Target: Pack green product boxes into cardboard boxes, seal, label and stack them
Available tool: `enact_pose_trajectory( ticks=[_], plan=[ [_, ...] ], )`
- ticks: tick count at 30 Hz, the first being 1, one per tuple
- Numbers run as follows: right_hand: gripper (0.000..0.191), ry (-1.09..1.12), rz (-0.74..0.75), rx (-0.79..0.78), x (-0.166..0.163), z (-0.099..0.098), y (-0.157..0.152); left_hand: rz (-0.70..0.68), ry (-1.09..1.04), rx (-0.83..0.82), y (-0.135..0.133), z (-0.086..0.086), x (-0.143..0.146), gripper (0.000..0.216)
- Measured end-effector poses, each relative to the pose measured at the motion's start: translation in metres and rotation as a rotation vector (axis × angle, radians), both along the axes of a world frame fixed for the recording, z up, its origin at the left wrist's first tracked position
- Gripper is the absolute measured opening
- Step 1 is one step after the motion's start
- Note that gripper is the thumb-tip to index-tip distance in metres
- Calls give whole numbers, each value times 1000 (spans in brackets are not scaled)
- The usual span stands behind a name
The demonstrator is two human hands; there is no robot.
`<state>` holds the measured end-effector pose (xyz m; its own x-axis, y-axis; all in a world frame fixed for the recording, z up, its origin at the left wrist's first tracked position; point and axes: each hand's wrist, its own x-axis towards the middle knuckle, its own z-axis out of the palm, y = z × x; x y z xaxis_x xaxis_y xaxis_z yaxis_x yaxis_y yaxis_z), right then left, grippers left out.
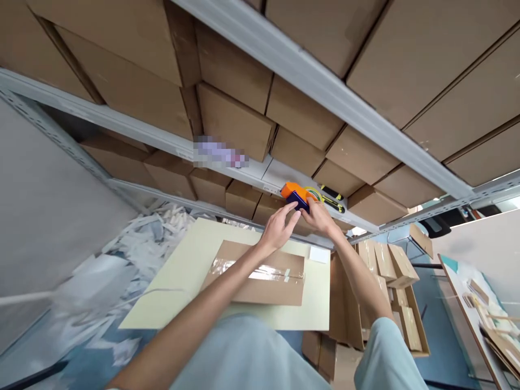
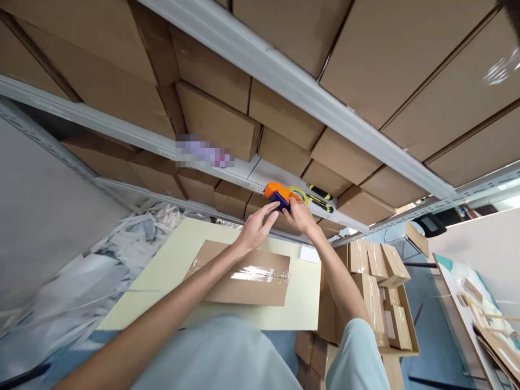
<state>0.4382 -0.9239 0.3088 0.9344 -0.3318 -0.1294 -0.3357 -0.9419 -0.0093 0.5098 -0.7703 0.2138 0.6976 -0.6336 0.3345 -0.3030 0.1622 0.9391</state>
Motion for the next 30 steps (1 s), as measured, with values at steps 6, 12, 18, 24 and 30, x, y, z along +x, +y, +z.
enact_pose_trajectory(
  ticks=[6,12,18,24,30],
  plan=[
    [38,82,-85,-101,79,3,-24,35,240,-51,-17,6,29,72],
    [41,98,-139,-117,102,-12,-42,105,359,-200,36,8,10,61],
    [61,-42,-149,-189,88,-22,-37,94,473,-184,90,19,-6,52],
    [59,-403,-140,-147,16,-43,14,104,517,-147,137,20,-30,44],
    [54,-463,-144,93,-81,-66,110,159,599,-52,169,12,-49,39]
  ],
)
